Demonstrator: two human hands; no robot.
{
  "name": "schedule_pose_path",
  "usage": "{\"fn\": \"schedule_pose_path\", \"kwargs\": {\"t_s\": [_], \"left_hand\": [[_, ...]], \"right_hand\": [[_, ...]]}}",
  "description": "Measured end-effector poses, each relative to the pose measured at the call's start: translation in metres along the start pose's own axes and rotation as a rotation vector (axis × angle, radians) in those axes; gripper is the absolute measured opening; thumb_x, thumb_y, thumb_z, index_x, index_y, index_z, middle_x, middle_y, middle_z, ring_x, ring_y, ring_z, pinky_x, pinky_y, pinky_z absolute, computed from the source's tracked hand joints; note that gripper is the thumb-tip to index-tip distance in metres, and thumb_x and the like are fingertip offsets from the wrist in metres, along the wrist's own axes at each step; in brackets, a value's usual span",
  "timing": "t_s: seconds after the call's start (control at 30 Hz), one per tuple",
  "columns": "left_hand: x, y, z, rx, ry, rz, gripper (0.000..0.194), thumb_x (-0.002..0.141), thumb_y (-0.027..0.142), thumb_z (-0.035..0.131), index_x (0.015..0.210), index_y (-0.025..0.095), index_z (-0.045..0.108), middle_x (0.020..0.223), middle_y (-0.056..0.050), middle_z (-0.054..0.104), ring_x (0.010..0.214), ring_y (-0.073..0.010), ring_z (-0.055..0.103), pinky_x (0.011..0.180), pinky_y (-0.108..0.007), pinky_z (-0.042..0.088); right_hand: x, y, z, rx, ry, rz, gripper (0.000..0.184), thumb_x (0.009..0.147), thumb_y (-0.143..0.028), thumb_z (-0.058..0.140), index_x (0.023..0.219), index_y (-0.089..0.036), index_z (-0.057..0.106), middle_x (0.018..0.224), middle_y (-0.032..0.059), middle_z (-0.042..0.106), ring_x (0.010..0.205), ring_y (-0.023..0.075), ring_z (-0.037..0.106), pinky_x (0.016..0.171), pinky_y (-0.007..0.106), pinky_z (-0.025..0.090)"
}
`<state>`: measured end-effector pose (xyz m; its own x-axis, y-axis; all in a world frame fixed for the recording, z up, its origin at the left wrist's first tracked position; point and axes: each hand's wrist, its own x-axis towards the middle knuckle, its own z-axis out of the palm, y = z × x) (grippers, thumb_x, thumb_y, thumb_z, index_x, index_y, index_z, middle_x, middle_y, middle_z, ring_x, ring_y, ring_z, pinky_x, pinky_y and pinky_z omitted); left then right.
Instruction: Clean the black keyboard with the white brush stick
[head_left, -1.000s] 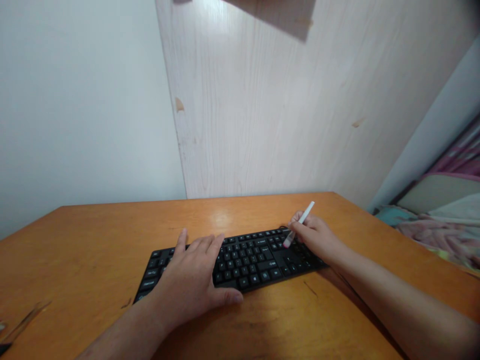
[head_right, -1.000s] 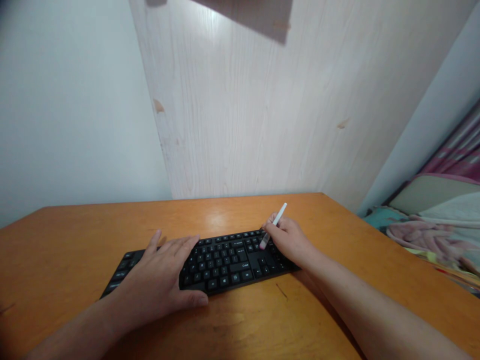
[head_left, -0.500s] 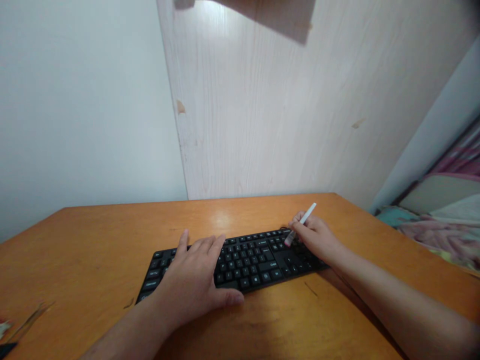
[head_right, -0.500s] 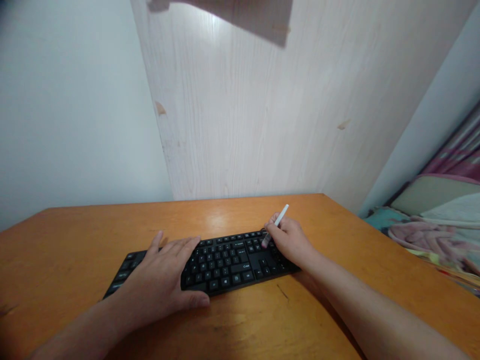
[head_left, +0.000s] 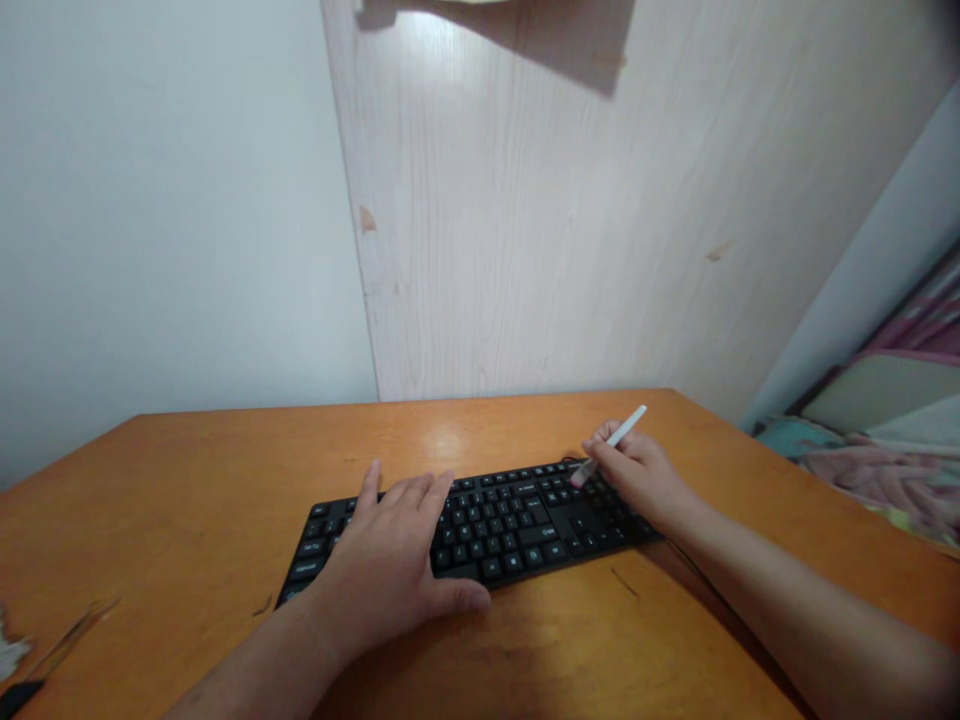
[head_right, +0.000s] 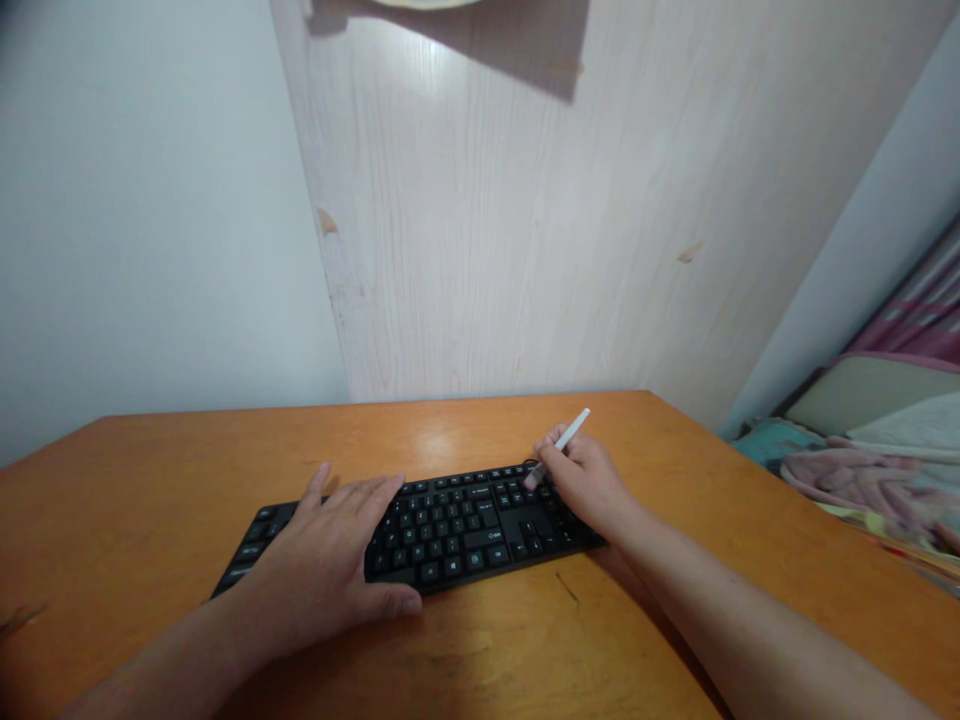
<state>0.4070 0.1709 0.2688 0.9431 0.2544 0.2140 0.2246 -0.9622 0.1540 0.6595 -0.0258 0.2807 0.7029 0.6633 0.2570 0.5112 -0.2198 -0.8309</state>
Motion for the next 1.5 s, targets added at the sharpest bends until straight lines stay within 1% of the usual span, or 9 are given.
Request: {"fn": "schedule_pose_path", "kwargs": {"t_s": [0.17, 0.43, 0.6, 0.7, 0.83, 1.0, 1.17, 1.3, 1.5], "left_hand": [[0.001, 0.002, -0.001, -0.006, 0.000, -0.005, 0.109, 0.063, 0.088, 0.054, 0.146, 0.018, 0.044, 0.144, -0.019, 0.052, 0.134, -0.0409, 0.046, 0.117, -0.066, -0.003], [0.001, 0.005, -0.008, -0.021, -0.043, -0.027, 0.114, 0.063, 0.090, 0.051, 0.148, 0.016, 0.041, 0.148, -0.021, 0.048, 0.137, -0.0420, 0.042, 0.117, -0.067, -0.001], [0.003, 0.007, -0.014, -0.025, 0.045, -0.019, 0.088, 0.083, 0.078, 0.041, 0.147, 0.017, 0.044, 0.152, -0.018, 0.044, 0.142, -0.0376, 0.036, 0.118, -0.064, 0.003], [0.004, 0.012, -0.022, -0.073, 0.105, -0.001, 0.064, 0.095, 0.061, 0.035, 0.142, 0.020, 0.049, 0.145, -0.013, 0.053, 0.137, -0.0309, 0.044, 0.120, -0.060, 0.005], [0.004, 0.021, -0.034, -0.187, 0.126, 0.020, 0.050, 0.100, 0.050, 0.032, 0.137, 0.024, 0.053, 0.136, -0.008, 0.062, 0.128, -0.0252, 0.053, 0.121, -0.056, 0.010], [0.002, 0.034, -0.042, -0.366, 0.130, 0.040, 0.049, 0.099, 0.053, 0.036, 0.134, 0.024, 0.055, 0.129, -0.007, 0.066, 0.122, -0.0227, 0.057, 0.121, -0.052, 0.014], [-0.002, 0.052, -0.050, -0.446, 0.057, 0.106, 0.044, 0.098, 0.052, 0.039, 0.129, 0.027, 0.058, 0.118, -0.005, 0.070, 0.113, -0.0230, 0.061, 0.120, -0.055, 0.014], [-0.004, 0.059, -0.052, -0.406, -0.007, 0.182, 0.041, 0.102, 0.042, 0.030, 0.101, 0.025, 0.067, 0.099, -0.001, 0.073, 0.098, -0.0194, 0.066, 0.118, -0.057, 0.015], [-0.002, 0.058, -0.044, -0.346, -0.006, 0.240, 0.041, 0.103, 0.040, 0.029, 0.097, 0.022, 0.065, 0.096, -0.003, 0.072, 0.096, -0.0194, 0.065, 0.113, -0.050, 0.028]], "right_hand": [[0.000, 0.001, 0.002, -0.044, 0.007, -0.009, 0.022, 0.090, -0.042, 0.052, 0.078, -0.023, 0.049, 0.061, 0.0018, 0.072, 0.057, 0.0190, 0.062, 0.058, 0.030, 0.038], [-0.006, -0.017, -0.002, 0.179, -0.012, 0.033, 0.029, 0.091, -0.044, 0.054, 0.074, -0.024, 0.044, 0.061, 0.0015, 0.069, 0.055, 0.0164, 0.055, 0.055, 0.028, 0.033], [-0.011, -0.024, 0.000, 0.205, -0.119, 0.006, 0.029, 0.091, -0.049, 0.054, 0.078, -0.024, 0.047, 0.067, 0.0032, 0.071, 0.052, 0.0153, 0.048, 0.053, 0.029, 0.032], [-0.012, -0.031, 0.001, 0.174, -0.165, -0.025, 0.031, 0.090, -0.053, 0.055, 0.081, -0.023, 0.049, 0.070, 0.0037, 0.071, 0.055, 0.0159, 0.049, 0.055, 0.029, 0.035], [-0.014, -0.047, 0.004, 0.190, -0.264, -0.028, 0.033, 0.088, -0.055, 0.057, 0.084, -0.023, 0.051, 0.070, 0.0037, 0.070, 0.060, 0.0171, 0.053, 0.058, 0.029, 0.039], [-0.030, -0.072, 0.016, 0.255, -0.327, -0.016, 0.034, 0.084, -0.055, 0.065, 0.084, -0.022, 0.057, 0.068, 0.0012, 0.064, 0.063, 0.0159, 0.055, 0.060, 0.028, 0.042], [-0.052, -0.084, 0.033, 0.408, -0.414, -0.031, 0.032, 0.087, -0.052, 0.063, 0.085, -0.021, 0.058, 0.067, -0.0009, 0.059, 0.061, 0.0132, 0.051, 0.059, 0.026, 0.041], [-0.062, -0.085, 0.044, 0.464, -0.433, -0.026, 0.032, 0.089, -0.052, 0.062, 0.082, -0.021, 0.057, 0.065, -0.0009, 0.056, 0.060, 0.0130, 0.048, 0.057, 0.026, 0.038], [-0.067, -0.074, 0.049, 0.549, -0.417, -0.029, 0.031, 0.093, -0.048, 0.057, 0.080, -0.020, 0.057, 0.066, -0.0008, 0.056, 0.061, 0.0129, 0.048, 0.059, 0.027, 0.037]]}}
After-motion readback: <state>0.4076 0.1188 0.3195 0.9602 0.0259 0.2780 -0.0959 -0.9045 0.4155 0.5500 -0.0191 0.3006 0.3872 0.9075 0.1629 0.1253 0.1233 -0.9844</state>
